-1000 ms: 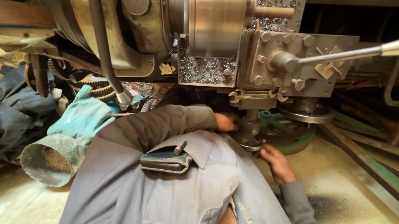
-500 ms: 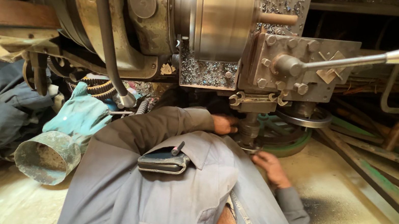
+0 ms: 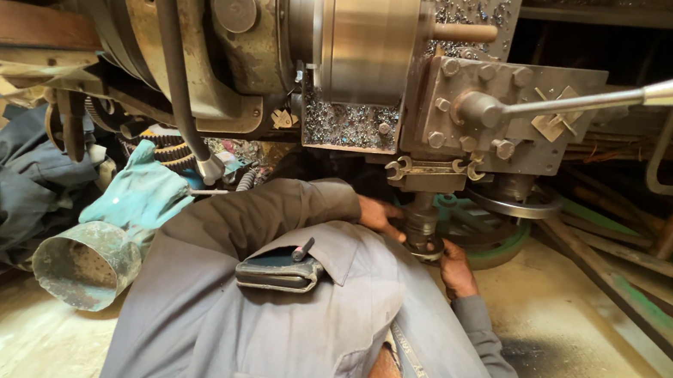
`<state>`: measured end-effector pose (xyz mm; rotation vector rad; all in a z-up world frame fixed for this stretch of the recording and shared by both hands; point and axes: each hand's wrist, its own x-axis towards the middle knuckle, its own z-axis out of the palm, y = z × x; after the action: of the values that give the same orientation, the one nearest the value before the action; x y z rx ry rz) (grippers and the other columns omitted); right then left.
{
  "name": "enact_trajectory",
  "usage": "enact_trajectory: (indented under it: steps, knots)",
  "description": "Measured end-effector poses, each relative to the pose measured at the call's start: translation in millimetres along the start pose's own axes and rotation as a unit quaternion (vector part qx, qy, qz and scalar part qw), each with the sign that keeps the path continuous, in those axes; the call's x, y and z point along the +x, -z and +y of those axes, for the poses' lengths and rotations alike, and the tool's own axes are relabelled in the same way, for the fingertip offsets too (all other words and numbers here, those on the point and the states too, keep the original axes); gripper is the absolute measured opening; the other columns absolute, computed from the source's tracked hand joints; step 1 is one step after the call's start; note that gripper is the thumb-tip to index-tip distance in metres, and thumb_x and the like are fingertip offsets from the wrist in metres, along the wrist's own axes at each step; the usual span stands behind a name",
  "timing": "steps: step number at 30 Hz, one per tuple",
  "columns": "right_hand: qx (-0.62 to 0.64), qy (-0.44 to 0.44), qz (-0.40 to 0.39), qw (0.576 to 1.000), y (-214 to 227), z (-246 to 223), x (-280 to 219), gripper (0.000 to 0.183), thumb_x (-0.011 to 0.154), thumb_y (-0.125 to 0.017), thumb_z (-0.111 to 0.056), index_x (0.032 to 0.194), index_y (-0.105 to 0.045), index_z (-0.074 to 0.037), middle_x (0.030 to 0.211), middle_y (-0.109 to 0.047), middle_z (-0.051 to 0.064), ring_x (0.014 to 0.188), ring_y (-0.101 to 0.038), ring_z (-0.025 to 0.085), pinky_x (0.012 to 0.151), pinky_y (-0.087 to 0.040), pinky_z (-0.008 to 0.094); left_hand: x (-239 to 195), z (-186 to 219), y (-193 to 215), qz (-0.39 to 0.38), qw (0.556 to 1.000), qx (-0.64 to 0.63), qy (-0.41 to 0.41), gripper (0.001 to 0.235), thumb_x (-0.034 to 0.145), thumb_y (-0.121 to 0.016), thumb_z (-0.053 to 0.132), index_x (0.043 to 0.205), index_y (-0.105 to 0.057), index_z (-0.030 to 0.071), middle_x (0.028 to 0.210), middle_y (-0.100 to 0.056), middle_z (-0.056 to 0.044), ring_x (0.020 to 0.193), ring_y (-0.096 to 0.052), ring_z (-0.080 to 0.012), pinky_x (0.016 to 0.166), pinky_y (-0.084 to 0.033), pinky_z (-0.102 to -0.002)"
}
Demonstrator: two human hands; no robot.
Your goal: The person operates a metal lathe by turning a hand crank to move the cutting tool, rotating a small metal rod in the chuck, and manually rotating the larger drive wheels underneath the machine to position the workpiece.
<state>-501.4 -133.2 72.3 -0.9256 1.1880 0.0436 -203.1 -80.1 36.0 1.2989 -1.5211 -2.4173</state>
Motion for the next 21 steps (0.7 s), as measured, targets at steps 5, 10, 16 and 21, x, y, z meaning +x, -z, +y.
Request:
enact_trajectory:
  steps: [5, 10, 16, 21]
  knots:
    - [-0.442, 0.104, 0.212, 0.865, 52.4, -67.7, -22.9, 0.015, 0.1, -0.067, -0.017, 0.099, -0.079, -0.007, 0.105, -0.076, 0.016, 0.096, -0.071, 0.033, 0.084, -0.055, 0.044, 12.1, -18.2, -5.3, -0.007, 0.997, -0.022, -0.071, 0.099, 0.08, -0.068, 0.068, 0.153, -0.043, 0.006, 0.159, -0.043, -0.017, 0.144, -0.045, -0.0303, 0.119, -0.035, -0.039]
    - [-0.583, 0.288, 0.27, 0.711, 120.2, -135.1, -11.8, 0.065, 0.098, -0.072, -0.049, 0.133, -0.062, 0.004, 0.135, -0.06, 0.025, 0.129, -0.053, 0.045, 0.109, -0.043, 0.052, 22.4, -29.4, -15.9, 0.014, 0.995, 0.021, -0.101, 0.088, 0.081, -0.065, 0.07, 0.144, -0.058, 0.009, 0.151, -0.053, -0.016, 0.137, -0.052, -0.0306, 0.115, -0.039, -0.038]
    - [-0.649, 0.197, 0.093, 0.729, 146.1, -164.1, 21.5, 0.064, 0.085, -0.07, -0.062, 0.114, -0.068, -0.005, 0.121, -0.067, 0.018, 0.123, -0.057, 0.039, 0.104, -0.045, 0.05, 3.1, -14.9, -21.6, 0.08, 0.983, 0.046, -0.157, 0.079, 0.085, -0.061, 0.072, 0.134, -0.068, 0.01, 0.136, -0.067, -0.017, 0.121, -0.067, -0.0318, 0.107, -0.051, -0.04]
    - [-0.659, 0.175, 0.009, 0.732, 139.8, -175.3, 32.1, 0.057, 0.083, -0.067, -0.06, 0.114, -0.074, -0.012, 0.105, -0.071, 0.014, 0.11, -0.061, 0.035, 0.099, -0.046, 0.049, -5.0, 5.9, -20.1, 0.101, 0.99, 0.056, -0.08, 0.077, 0.08, -0.07, 0.071, 0.128, -0.071, 0.011, 0.128, -0.068, -0.018, 0.118, -0.064, -0.0328, 0.103, -0.048, -0.042]
